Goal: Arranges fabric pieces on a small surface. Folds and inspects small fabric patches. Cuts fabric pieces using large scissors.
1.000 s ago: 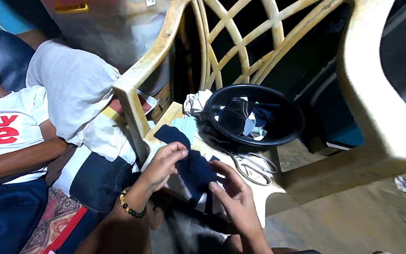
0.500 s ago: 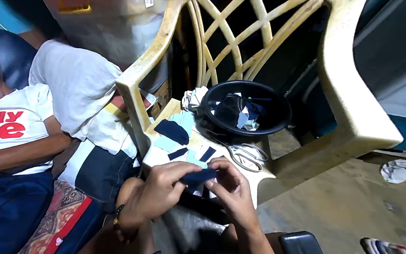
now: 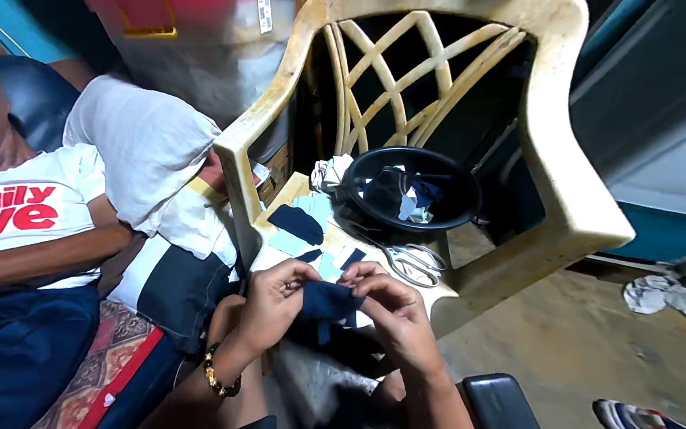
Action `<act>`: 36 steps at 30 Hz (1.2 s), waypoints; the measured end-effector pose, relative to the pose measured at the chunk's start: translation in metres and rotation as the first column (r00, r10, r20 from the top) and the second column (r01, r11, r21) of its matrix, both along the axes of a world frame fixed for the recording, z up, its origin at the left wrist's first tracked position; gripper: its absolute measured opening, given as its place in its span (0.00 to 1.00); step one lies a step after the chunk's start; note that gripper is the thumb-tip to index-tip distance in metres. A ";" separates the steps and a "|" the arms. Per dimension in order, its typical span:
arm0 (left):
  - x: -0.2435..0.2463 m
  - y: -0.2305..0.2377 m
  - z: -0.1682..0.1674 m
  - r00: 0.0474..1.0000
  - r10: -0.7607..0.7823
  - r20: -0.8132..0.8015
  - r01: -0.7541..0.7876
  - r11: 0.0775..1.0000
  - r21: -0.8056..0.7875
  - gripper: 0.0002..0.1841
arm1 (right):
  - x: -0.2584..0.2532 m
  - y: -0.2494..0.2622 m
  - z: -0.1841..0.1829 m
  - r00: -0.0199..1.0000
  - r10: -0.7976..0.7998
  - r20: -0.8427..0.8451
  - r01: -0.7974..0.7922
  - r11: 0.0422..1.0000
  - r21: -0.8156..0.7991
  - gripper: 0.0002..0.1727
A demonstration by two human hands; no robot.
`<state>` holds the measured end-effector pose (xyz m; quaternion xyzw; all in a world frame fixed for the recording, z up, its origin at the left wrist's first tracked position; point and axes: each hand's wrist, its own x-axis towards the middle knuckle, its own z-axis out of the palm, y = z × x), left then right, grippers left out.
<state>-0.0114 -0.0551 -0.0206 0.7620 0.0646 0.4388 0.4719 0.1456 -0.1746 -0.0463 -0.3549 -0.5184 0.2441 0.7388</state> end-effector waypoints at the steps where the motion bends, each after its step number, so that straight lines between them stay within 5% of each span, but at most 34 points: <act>1: -0.001 -0.001 0.000 1.000 -0.018 -0.004 0.017 0.995 -0.101 0.08 | -0.001 -0.001 0.000 1.000 -0.016 -0.001 0.016 1.000 -0.013 0.09; 4: -0.004 -0.002 -0.003 0.999 -0.051 0.007 0.051 0.967 -0.251 0.10 | -0.005 -0.005 0.000 0.998 -0.050 -0.037 0.048 0.997 -0.060 0.10; 11: -0.012 -0.007 0.001 0.995 -0.102 0.006 0.103 0.992 -0.077 0.08 | -0.013 -0.010 0.006 0.979 -0.104 0.177 0.116 0.992 -0.058 0.14; 17: -0.021 -0.004 0.009 0.977 -0.209 -0.047 0.204 0.974 -0.098 0.06 | -0.015 -0.010 0.012 0.997 -0.039 0.060 0.043 0.997 -0.064 0.09; 23: -0.027 -0.005 0.014 0.962 -0.271 -0.030 0.257 0.938 -0.232 0.12 | -0.013 -0.010 0.009 0.995 -0.040 0.088 0.044 0.998 -0.051 0.15; 29: -0.034 -0.002 0.021 0.944 -0.330 -0.024 0.326 0.940 -0.105 0.13 | -0.012 -0.019 0.018 0.994 0.028 0.107 -0.024 0.999 -0.041 0.14; 36: -0.030 -0.006 0.025 0.922 -0.362 -0.139 0.285 0.874 -0.393 0.16 | -0.018 -0.024 0.023 1.000 -0.020 -0.019 0.016 0.981 -0.195 0.22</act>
